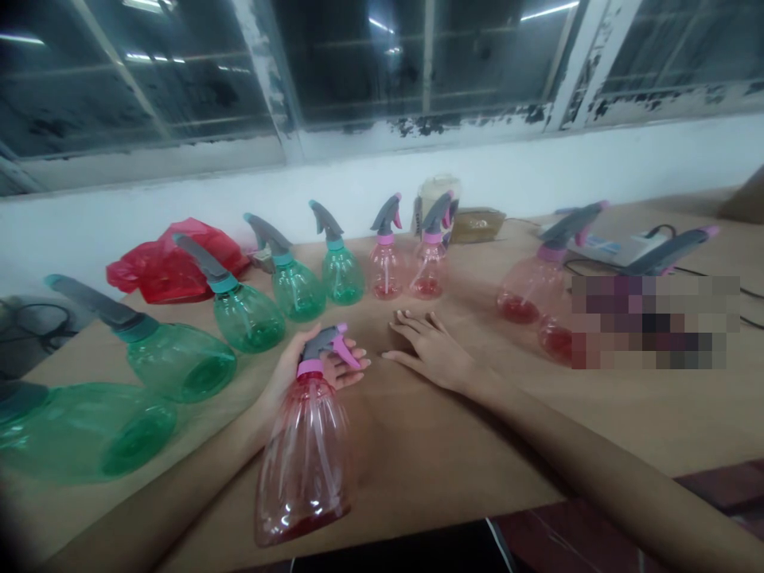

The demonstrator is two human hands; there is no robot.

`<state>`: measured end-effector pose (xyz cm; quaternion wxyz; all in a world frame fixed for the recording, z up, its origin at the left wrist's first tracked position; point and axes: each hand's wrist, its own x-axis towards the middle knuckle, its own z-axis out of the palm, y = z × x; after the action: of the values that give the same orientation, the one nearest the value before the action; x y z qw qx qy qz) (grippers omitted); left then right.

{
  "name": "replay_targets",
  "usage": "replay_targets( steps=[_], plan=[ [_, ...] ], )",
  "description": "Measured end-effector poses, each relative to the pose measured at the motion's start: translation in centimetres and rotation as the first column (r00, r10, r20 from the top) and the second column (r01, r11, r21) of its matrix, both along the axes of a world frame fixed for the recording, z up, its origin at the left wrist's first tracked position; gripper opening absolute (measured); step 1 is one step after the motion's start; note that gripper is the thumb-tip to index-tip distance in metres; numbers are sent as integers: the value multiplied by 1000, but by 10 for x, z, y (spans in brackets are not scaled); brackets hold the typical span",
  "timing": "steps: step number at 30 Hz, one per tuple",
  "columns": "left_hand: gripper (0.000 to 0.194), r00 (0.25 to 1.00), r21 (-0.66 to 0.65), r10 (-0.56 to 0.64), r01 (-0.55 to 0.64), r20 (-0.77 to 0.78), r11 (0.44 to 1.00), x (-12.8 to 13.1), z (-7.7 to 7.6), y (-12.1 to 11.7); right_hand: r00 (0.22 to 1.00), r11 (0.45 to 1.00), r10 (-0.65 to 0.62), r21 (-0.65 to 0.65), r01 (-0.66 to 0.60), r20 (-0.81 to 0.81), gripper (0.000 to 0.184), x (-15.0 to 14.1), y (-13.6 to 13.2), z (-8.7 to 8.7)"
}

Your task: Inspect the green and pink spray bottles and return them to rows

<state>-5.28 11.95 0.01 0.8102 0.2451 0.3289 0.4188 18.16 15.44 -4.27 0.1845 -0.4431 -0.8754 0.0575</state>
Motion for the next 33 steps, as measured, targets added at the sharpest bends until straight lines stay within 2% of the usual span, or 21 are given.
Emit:
replay_targets(
  steps=[3, 5, 9, 16, 20, 33],
  plan=[
    [39, 1000, -5, 27, -27, -7, 1000, 2, 3, -3, 1000, 1000, -1, -9, 1, 5, 65, 0, 0, 1],
    [35, 998, 43, 42, -41, -35, 998, 3, 7, -7, 1000, 1000, -6, -12, 6, 8, 66, -1, -1, 1],
    [35, 992, 148, -23, 41, -121, 988, 6, 10, -13, 1000, 1000, -10, -10, 10, 15, 67, -1, -1, 2],
    [45, 999, 3, -54, 54, -5, 999, 0, 0, 1, 1000, 1000, 1, -1, -1, -3, 64, 0, 0, 0],
    [44, 1000, -6, -24, 24, 8, 1000, -2, -2, 2, 1000, 1000, -7, -13, 7, 9, 63, 0, -1, 0],
    [43, 999, -4, -33, 33, 13, 999, 0, -2, -1, 1000, 1000, -5, -18, 5, 10, 65, 0, -1, 1]
  ],
)
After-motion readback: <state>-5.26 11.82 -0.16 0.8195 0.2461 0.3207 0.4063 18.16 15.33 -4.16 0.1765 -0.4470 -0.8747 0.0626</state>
